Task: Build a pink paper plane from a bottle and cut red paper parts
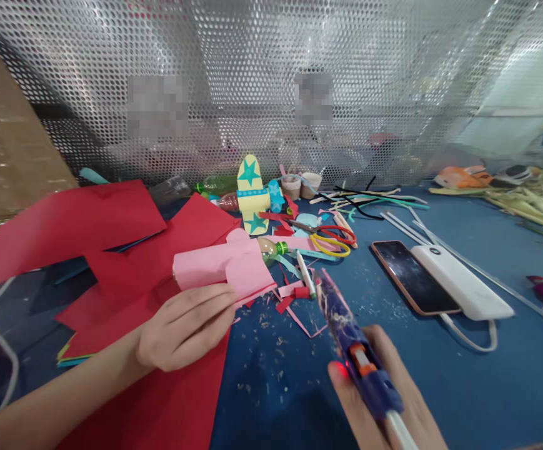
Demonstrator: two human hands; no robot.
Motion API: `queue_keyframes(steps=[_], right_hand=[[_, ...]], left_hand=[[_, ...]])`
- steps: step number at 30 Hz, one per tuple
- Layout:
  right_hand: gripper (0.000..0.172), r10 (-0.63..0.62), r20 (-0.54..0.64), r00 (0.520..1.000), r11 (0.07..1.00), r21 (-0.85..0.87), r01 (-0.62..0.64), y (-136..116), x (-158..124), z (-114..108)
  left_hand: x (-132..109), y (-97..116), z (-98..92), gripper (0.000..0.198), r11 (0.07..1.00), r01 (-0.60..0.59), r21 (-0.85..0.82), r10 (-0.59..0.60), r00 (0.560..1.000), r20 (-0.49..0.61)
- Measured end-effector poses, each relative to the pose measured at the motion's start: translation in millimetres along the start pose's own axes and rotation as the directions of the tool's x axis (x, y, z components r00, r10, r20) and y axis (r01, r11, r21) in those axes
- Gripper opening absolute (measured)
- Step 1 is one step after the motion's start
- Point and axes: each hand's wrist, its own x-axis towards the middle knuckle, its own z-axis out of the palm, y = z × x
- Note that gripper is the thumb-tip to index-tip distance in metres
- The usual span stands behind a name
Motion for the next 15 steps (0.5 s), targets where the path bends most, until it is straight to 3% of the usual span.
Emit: queue_keyframes(steps=[3,6,11,13,15], right_hand=[[0.025,-0.216,-0.040,0.976,0.927,-0.321,0.192,13.5,23.6,2.1],[0.031,-0.305,0.011,0.952,0.813,-0.517,0.266,38.8,38.0,13.9],[0.046,-0.367,0.189,0.911,0.811,-0.416,0.413,66.1,51.4,8.2],[0.050,-0.439,0.194,0.877,0.824,-0.302,0.479,54.1,61.2,-6.6],[0.041,-0.414,0.185,0.891,0.876,-0.185,0.446,29.7,72.3,-20.4]], left_hand=[[-0.3,-4.8,-0.8,0.015,1.000,0.029,0.001,-0.029,1.000,0.009],[-0.5,-7.1,-2.9,0.009,0.998,0.067,-0.014,-0.068,0.998,-0.013],[2.3,0.7,-10.4,0.009,0.965,0.224,-0.139,-0.232,0.972,-0.042],[4.6,6.4,-14.1,0.008,0.913,0.333,-0.237,-0.343,0.939,-0.002],[6.9,11.9,-17.0,0.008,0.834,0.439,-0.335,-0.456,0.890,0.033]])
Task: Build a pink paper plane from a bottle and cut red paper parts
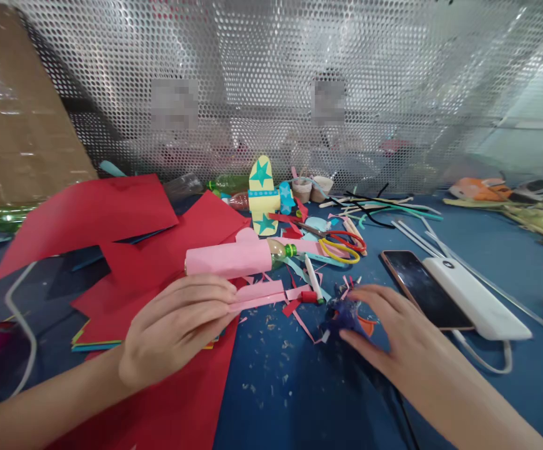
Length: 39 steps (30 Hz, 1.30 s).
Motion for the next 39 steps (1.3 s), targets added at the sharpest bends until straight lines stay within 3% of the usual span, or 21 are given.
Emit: queue_keyframes(steps=[2,4,10,15,20,25,28,29,32,35,39], right_hand=[[0.032,0.073,-0.020,0.997,0.989,0.133,-0.069,-19.5,19.1,-14.5],[0.027,0.041,-0.026,0.999,0.959,0.282,-0.032,-37.5,35.6,-19.4],[0.013,-0.040,0.060,0.997,0.846,0.533,0.002,-59.1,64.3,-4.1],[0.006,-0.057,0.055,0.997,0.826,0.563,0.017,-64.9,70.7,2.0],[0.007,-0.041,0.042,0.998,0.832,0.555,0.011,-66.6,70.0,9.6],[0.008,0.074,0.172,0.982,0.798,0.580,-0.162,-63.0,70.0,28.5],[0.010,0.120,0.285,0.951,0.725,0.629,-0.280,-58.5,74.0,40.9],[0.012,0.130,0.342,0.931,0.676,0.656,-0.336,-56.8,76.0,43.7],[0.019,0.112,0.542,0.833,0.451,0.719,-0.529,-52.4,82.5,46.5],[0.022,0.019,0.654,0.756,0.269,0.725,-0.634,-50.1,87.1,44.8],[0.026,0.054,0.649,0.759,0.296,0.715,-0.633,-45.3,92.5,53.5]], left_hand=[[-0.8,5.0,0.0,0.012,0.988,0.116,-0.103,-0.120,0.992,-0.030],[-2.1,8.2,0.5,0.014,0.960,0.207,-0.188,-0.221,0.974,-0.052],[-7.5,12.5,-1.2,0.013,0.868,0.357,-0.345,-0.401,0.914,-0.061],[-10.6,16.0,-4.1,0.013,0.796,0.459,-0.394,-0.513,0.858,-0.036],[-13.4,17.7,-2.4,0.011,0.680,0.584,-0.443,-0.636,0.770,0.040],[-21.8,8.2,2.5,0.007,0.560,0.715,-0.419,-0.702,0.678,0.217],[-23.3,-7.2,-1.8,0.007,0.591,0.762,-0.265,-0.710,0.647,0.277],[-21.7,-13.5,-5.0,0.009,0.619,0.760,-0.199,-0.723,0.650,0.236],[-10.7,-33.1,-14.5,0.004,0.750,0.659,0.043,-0.657,0.737,0.160],[2.0,-48.9,-13.6,0.031,0.856,0.439,0.274,-0.503,0.830,0.242],[10.7,-62.1,5.8,0.061,0.848,0.287,0.445,-0.479,0.773,0.415]])
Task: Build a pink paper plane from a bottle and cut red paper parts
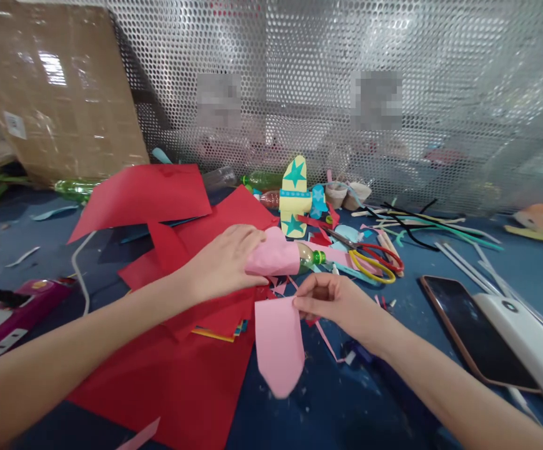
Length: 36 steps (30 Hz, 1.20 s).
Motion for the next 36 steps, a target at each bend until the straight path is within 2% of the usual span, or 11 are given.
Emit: queue_keyframes(steps=[2,4,7,10,15,28,36], right_hand=[[0.032,-0.001,-0.051,0.999,0.999,-0.038,0.000,6.5,10.1,-2.8],[0.037,-0.012,-0.101,0.995,0.999,-0.054,0.006,12.9,21.3,-6.3],[0.036,-0.038,-0.181,0.983,0.996,-0.085,0.022,18.3,35.2,-9.6],[0.031,-0.062,-0.236,0.970,0.991,-0.131,0.031,18.7,42.8,-8.5],[0.023,-0.109,-0.286,0.952,0.975,-0.219,0.045,12.2,43.9,-3.3],[0.026,-0.249,-0.301,0.921,0.904,-0.413,0.109,8.9,50.7,-8.8],[0.010,-0.316,-0.334,0.888,0.846,-0.524,0.104,3.7,55.2,-4.6]], left_hand=[[8.5,0.2,7.1,0.055,0.998,-0.032,0.051,0.030,0.999,0.034],[15.5,-1.7,10.4,0.041,0.997,-0.049,0.061,0.046,0.998,0.053],[22.4,-7.0,9.0,0.032,0.998,-0.048,0.033,0.045,0.995,0.085],[25.0,-11.6,5.8,0.032,0.998,-0.059,0.028,0.056,0.992,0.115],[24.2,-15.0,4.4,0.033,1.000,-0.007,-0.002,0.007,0.991,0.135],[25.8,-16.5,8.4,0.036,1.000,0.029,0.010,-0.031,0.988,0.152],[26.9,-17.4,11.8,0.049,0.997,0.063,0.047,-0.069,0.987,0.143]])
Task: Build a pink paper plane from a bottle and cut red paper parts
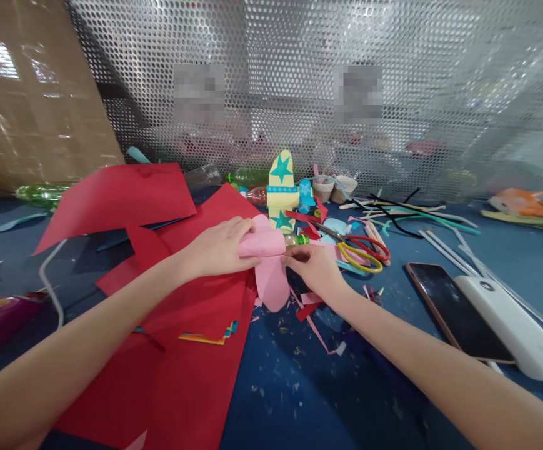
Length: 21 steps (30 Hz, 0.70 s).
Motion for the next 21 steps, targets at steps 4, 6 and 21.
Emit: queue_keyframes(steps=[4,6,21], right_hand=[[0.007,-0.033,-0.031,0.999,0.998,-0.054,0.031,2.6,4.6,4.7],[0.010,-0.054,-0.045,0.998,0.996,-0.078,0.051,7.3,7.4,8.1],[0.054,-0.328,0.104,0.939,0.937,-0.092,0.337,19.5,47.0,-4.9]], left_hand=[[1.4,0.8,0.4,0.048,0.999,0.046,0.022,-0.047,0.999,0.008],[2.2,1.0,0.2,0.046,0.998,0.057,0.025,-0.057,0.998,0.004],[8.9,-4.4,-5.2,0.039,0.997,0.064,-0.035,-0.062,0.997,0.045]])
